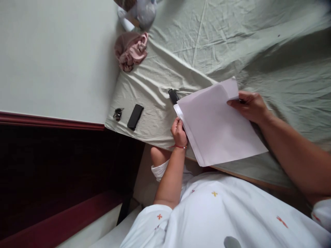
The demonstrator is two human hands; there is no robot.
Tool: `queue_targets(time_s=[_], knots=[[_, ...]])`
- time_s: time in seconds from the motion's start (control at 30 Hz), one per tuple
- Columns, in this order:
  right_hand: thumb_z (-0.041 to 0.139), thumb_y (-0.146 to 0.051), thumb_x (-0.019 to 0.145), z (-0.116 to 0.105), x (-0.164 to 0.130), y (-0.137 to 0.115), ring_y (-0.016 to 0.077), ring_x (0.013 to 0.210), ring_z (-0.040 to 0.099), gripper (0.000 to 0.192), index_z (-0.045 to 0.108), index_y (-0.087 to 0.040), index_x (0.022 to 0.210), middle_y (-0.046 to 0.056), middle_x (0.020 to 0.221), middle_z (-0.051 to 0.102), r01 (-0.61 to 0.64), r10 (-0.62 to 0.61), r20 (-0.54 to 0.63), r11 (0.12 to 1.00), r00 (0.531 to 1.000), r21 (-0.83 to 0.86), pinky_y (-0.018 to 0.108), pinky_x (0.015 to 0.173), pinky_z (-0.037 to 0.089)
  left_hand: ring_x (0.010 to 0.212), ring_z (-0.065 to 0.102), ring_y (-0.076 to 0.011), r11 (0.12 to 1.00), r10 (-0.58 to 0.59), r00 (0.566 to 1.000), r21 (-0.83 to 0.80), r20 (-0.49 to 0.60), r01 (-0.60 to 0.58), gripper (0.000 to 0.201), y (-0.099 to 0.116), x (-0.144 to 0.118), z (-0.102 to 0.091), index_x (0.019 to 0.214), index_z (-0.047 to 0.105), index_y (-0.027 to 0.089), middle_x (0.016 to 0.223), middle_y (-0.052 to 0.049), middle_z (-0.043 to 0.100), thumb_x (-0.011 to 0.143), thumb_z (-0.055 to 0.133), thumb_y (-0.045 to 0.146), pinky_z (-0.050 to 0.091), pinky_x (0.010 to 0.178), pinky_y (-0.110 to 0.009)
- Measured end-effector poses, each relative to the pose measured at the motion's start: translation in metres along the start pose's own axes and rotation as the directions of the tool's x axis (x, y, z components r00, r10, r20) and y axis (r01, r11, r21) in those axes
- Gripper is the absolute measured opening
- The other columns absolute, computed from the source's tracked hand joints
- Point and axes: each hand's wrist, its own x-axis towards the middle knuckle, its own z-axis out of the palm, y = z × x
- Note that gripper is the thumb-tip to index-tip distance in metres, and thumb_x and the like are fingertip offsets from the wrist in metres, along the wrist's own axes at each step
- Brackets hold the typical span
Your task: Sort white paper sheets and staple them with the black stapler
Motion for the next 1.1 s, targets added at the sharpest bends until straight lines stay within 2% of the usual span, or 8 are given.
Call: queue_targets(time_s=[0.13, 0.23, 0.4, 0.53, 0.8, 0.97, 1.1], knots=[[0.071, -0.049, 0.080, 0.000, 0.000, -0.001, 0.0156, 0.073, 0.049, 0.031, 0.067, -0.019, 0.080, 0.001, 0.076, 0.056, 0.024, -0.024, 0.003, 1.000, 1.000, -0.009, 0.029, 0.064, 0.037, 0.083, 0.065, -0.0187, 0.999, 0.027, 0.997, 0.015, 0.066, -0.028, 0.028, 0.005, -0.002, 0.000, 0.095, 0.076, 0.020, 0.088, -0.004, 0.073, 0.091, 0.065, 0.045, 0.050, 0.077, -0.030], [0.071, -0.049, 0.079, 0.000, 0.000, -0.001, 0.0147, 0.071, 0.047, 0.031, 0.063, -0.019, 0.076, 0.001, 0.074, 0.054, 0.012, -0.012, -0.006, 1.000, 1.000, -0.007, 0.029, 0.063, 0.036, 0.077, 0.062, -0.0176, 0.999, 0.029, 0.996, 0.017, 0.081, -0.031, 0.025, 0.008, -0.004, 0.000, 0.093, 0.076, 0.019, 0.083, -0.003, 0.071, 0.091, 0.063, 0.041, 0.048, 0.072, -0.028], [0.073, -0.048, 0.079, 0.001, -0.001, -0.001, 0.0157, 0.073, 0.050, 0.030, 0.066, -0.019, 0.079, 0.002, 0.078, 0.058, -0.015, 0.015, -0.006, 1.000, 1.000, 0.025, 0.029, 0.063, 0.038, 0.071, 0.058, -0.0155, 0.999, 0.027, 0.994, -0.021, 0.103, -0.025, 0.021, 0.009, -0.005, 0.001, 0.090, 0.074, 0.019, 0.077, -0.001, 0.067, 0.087, 0.062, 0.036, 0.045, 0.068, -0.026], [0.073, -0.046, 0.080, 0.001, -0.001, -0.001, 0.0148, 0.072, 0.048, 0.029, 0.065, -0.019, 0.079, 0.001, 0.077, 0.056, 0.010, -0.010, -0.006, 1.000, 1.000, 0.024, 0.029, 0.064, 0.037, 0.075, 0.059, -0.0161, 0.999, 0.032, 0.995, 0.005, 0.094, -0.033, 0.024, 0.008, -0.004, 0.001, 0.094, 0.076, 0.019, 0.082, -0.002, 0.070, 0.088, 0.061, 0.037, 0.045, 0.069, -0.026], [0.072, -0.046, 0.080, 0.001, 0.001, 0.004, 0.0145, 0.071, 0.046, 0.028, 0.064, -0.019, 0.077, 0.001, 0.076, 0.055, 0.055, -0.055, -0.020, 0.998, 0.998, -0.004, 0.029, 0.063, 0.035, 0.078, 0.062, -0.0175, 0.997, 0.072, 0.993, 0.024, 0.097, -0.075, 0.025, 0.003, -0.002, -0.001, 0.095, 0.077, 0.020, 0.080, -0.002, 0.069, 0.093, 0.063, 0.042, 0.048, 0.072, -0.027], [0.071, -0.044, 0.080, 0.003, 0.000, 0.005, 0.0114, 0.063, 0.037, 0.030, 0.057, -0.020, 0.070, -0.002, 0.065, 0.046, 0.029, -0.037, -0.100, 0.996, 0.994, -0.085, 0.029, 0.058, 0.028, 0.082, 0.064, -0.0192, 0.995, 0.086, 0.991, 0.048, 0.104, -0.091, 0.025, 0.002, 0.000, -0.002, 0.093, 0.076, 0.020, 0.079, -0.001, 0.069, 0.094, 0.062, 0.041, 0.050, 0.077, -0.030], [0.071, -0.043, 0.080, 0.003, -0.001, 0.002, 0.0103, 0.062, 0.034, 0.032, 0.053, -0.020, 0.067, -0.003, 0.063, 0.041, 0.035, -0.042, -0.104, 0.997, 0.994, -0.074, 0.029, 0.057, 0.026, 0.082, 0.066, -0.0192, 0.994, 0.100, 0.993, 0.046, 0.069, -0.103, 0.025, -0.001, 0.001, -0.003, 0.092, 0.076, 0.021, 0.081, -0.002, 0.070, 0.094, 0.062, 0.042, 0.051, 0.078, -0.030]])
